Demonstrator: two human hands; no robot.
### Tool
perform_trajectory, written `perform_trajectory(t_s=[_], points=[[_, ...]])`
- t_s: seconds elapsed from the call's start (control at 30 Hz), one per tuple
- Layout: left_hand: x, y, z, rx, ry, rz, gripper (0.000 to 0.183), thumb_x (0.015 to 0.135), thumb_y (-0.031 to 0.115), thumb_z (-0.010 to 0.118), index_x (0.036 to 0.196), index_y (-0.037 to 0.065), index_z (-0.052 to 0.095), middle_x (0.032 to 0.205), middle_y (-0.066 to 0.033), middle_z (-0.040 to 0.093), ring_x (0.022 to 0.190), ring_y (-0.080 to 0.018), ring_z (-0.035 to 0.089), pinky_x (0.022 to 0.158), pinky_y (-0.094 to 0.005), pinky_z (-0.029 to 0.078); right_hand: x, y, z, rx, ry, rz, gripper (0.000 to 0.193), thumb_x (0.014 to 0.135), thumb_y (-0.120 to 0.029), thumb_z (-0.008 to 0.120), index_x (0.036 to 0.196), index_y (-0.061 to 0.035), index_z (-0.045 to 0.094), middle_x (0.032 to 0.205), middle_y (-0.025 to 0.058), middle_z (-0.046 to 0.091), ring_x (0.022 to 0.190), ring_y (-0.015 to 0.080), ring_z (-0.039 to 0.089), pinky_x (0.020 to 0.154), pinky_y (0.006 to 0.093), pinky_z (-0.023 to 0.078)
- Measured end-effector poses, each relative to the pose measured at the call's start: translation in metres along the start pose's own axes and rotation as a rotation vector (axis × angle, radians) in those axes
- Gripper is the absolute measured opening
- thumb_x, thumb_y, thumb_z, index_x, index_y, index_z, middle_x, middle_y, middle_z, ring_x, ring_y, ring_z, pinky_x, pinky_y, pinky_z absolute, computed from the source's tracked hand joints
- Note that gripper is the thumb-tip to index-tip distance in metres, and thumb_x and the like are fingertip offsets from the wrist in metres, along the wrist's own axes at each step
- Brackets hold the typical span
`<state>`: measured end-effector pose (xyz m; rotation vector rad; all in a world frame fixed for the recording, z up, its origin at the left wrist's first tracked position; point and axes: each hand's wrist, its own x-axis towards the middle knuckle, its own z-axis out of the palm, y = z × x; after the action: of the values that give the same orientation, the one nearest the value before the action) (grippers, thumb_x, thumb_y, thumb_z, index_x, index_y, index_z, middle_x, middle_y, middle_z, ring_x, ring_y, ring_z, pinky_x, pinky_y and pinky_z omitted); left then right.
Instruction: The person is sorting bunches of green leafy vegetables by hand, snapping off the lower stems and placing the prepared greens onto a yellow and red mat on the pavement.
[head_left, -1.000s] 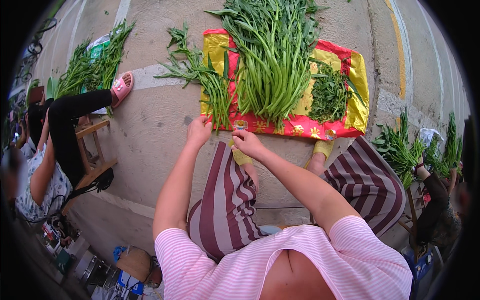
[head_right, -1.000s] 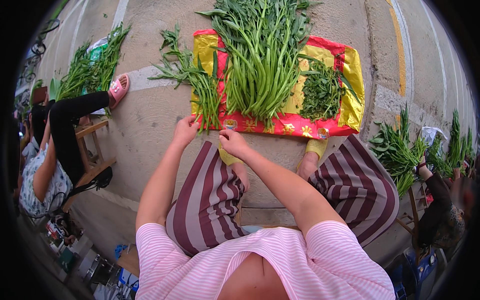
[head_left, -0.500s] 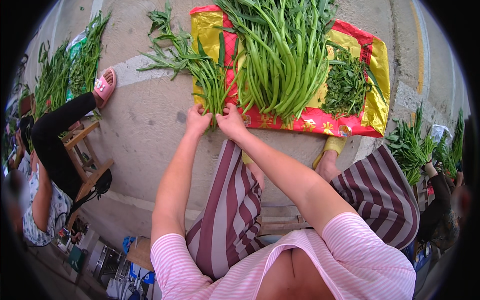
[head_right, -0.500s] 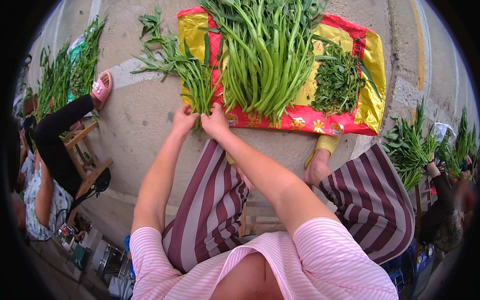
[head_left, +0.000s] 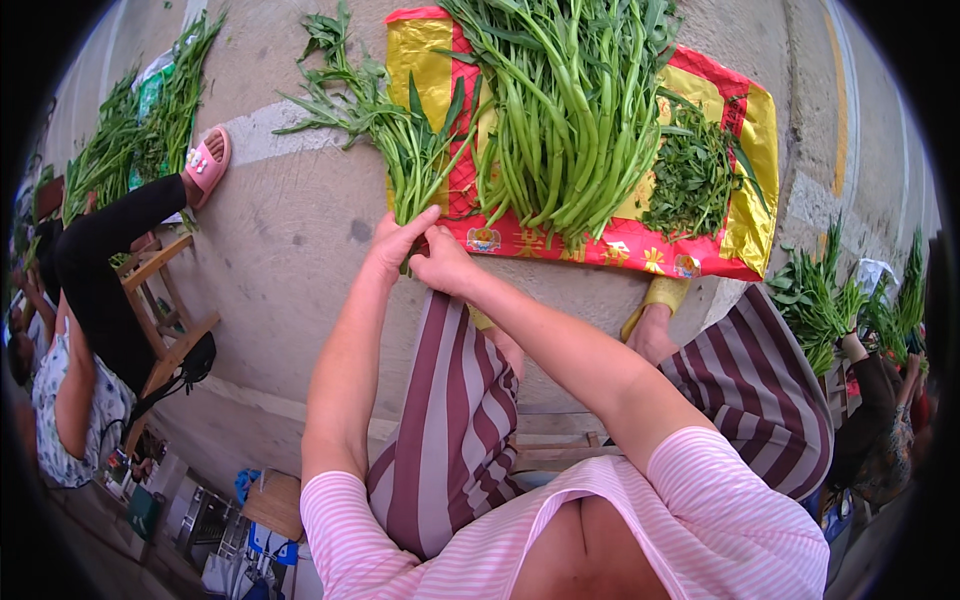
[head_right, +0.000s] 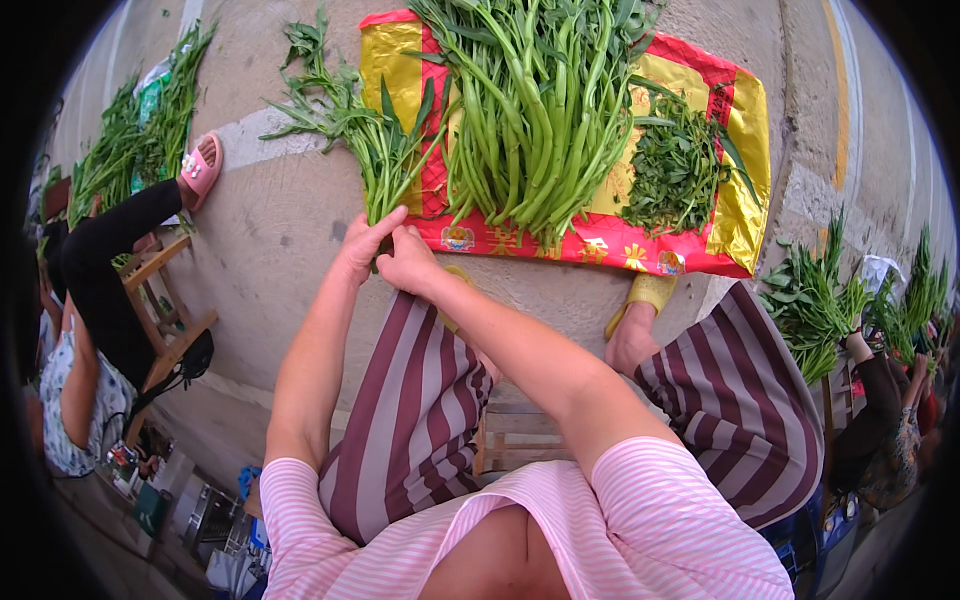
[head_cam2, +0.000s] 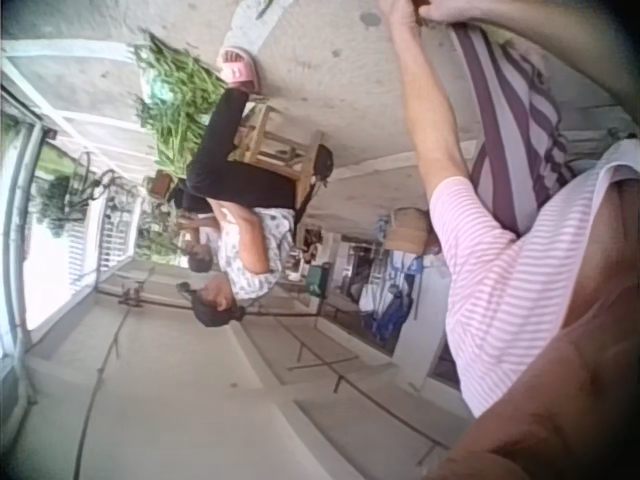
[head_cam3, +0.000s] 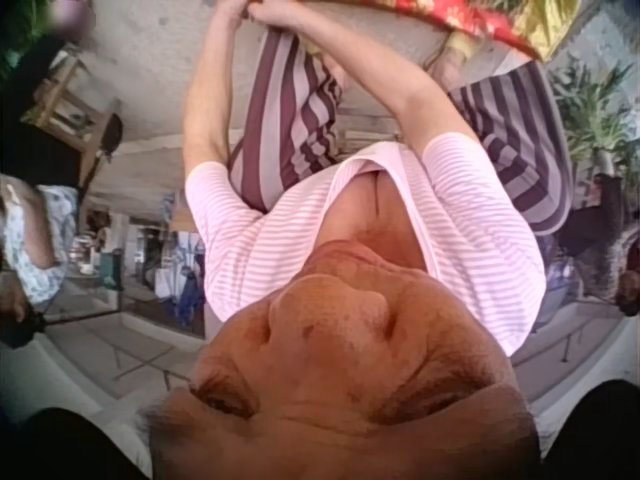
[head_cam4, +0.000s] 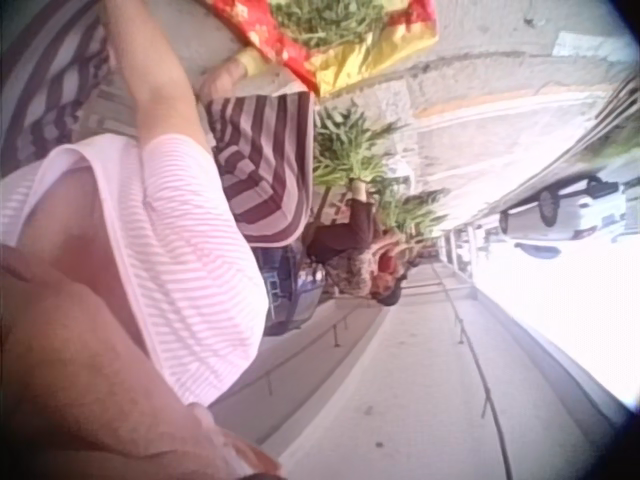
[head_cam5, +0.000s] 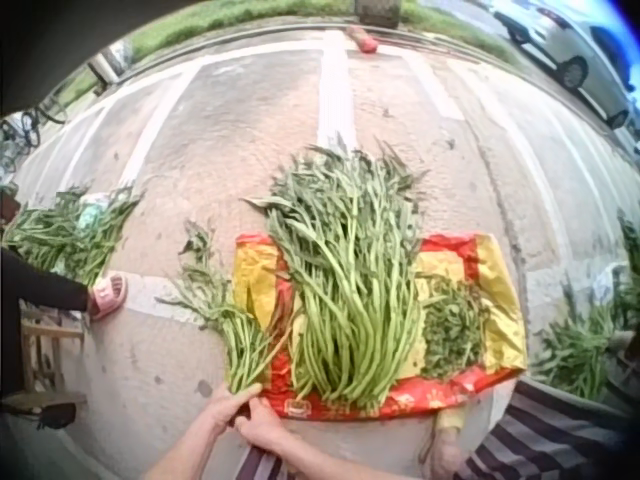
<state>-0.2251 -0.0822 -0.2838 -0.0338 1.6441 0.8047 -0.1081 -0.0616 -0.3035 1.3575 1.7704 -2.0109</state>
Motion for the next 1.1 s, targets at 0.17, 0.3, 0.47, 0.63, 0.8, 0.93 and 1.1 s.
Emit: perform_trajectory(t_s=[0.17,0.3,0.47,0.63,0.8,0.93,1.1], points=[[0.009,-0.021,-0.021,0.087,0.133,0.02,0.028,0.078,0.021,0.077,0.096,0.005,0.062,0.08,-0.0016,0.063,0.065,-0.0104,0.058,0.059,-0.0251,0.049,-0.03,-0.007,-0.031,-0.562,0.092,-0.283,0.059,0.073,0.0,0.06,0.128,0.0044,0.043,0.132,0.0236,0.04,0.105,0.0335,0.055,0.082,0.0421,0.052],[-0.004,-0.003,-0.019,-0.001,0.184,0.043,0.02,0.078,0.016,0.074,0.087,0.007,0.059,0.07,0.0004,0.058,0.056,-0.0084,0.054,0.052,-0.0236,0.046,-0.014,-0.006,-0.037,-0.885,0.126,-0.16,0.088,0.065,0.002,0.069,0.142,0.0011,0.026,0.15,0.024,0.017,0.102,0.0309,0.058,0.074,0.0365,0.056],[-0.018,0.005,-0.028,-0.246,0.112,0.072,0.019,0.08,0.016,0.074,0.085,0.009,0.057,0.067,0.0013,0.055,0.055,-0.0094,0.054,0.061,-0.0293,0.053,0.012,0.039,-0.037,-0.998,0.184,-0.238,0.065,0.061,-0.007,0.076,0.119,0.0019,0.046,0.125,0.0215,0.045,0.085,0.029,0.064,0.066,0.0352,0.058],[-0.021,-0.004,-0.029,-0.305,0.078,0.042,0.017,0.082,0.017,0.073,0.085,0.009,0.057,0.068,-0.0005,0.057,0.056,-0.0105,0.055,0.07,-0.0355,0.057,-0.017,0.056,-0.05,-0.887,-0.077,-0.316,0.031,0.077,-0.018,0.07,0.098,-0.0006,0.056,0.105,0.0172,0.056,0.087,0.0321,0.064,0.075,0.0389,0.055],[-0.021,0.008,-0.037,-0.448,0.004,0.078,0.02,0.085,0.019,0.07,0.093,0.005,0.06,0.073,-0.0049,0.063,0.061,-0.0142,0.061,0.064,-0.0313,0.056,-0.054,0.072,-0.054,-0.435,-0.043,-0.158,0.027,0.076,-0.02,0.072,0.091,-0.0009,0.061,0.096,0.0204,0.061,0.087,0.0345,0.063,0.076,0.0417,0.052],[-0.041,0.026,-0.048,-0.418,0.035,0.152,0.027,0.088,0.024,0.066,0.102,0.002,0.061,0.081,-0.0091,0.067,0.072,-0.02,0.068,0.065,-0.0293,0.056,-0.075,0.069,-0.096,-0.236,-0.014,-0.08,0.016,0.077,-0.015,0.068,0.085,-0.0015,0.065,0.083,0.0184,0.065,0.082,0.0321,0.065,0.074,0.0406,0.052],[-0.082,0.047,-0.063,-0.437,0.086,0.331,0.025,0.092,0.022,0.061,0.104,0.0,0.059,0.083,-0.0096,0.067,0.081,-0.0228,0.068,0.075,-0.0316,0.056,-0.097,0.058,-0.19,-0.156,0.045,0.233,0.018,0.08,-0.014,0.066,0.09,0.0006,0.069,0.075,0.012,0.069,0.065,0.0196,0.067,0.067,0.0332,0.053]])
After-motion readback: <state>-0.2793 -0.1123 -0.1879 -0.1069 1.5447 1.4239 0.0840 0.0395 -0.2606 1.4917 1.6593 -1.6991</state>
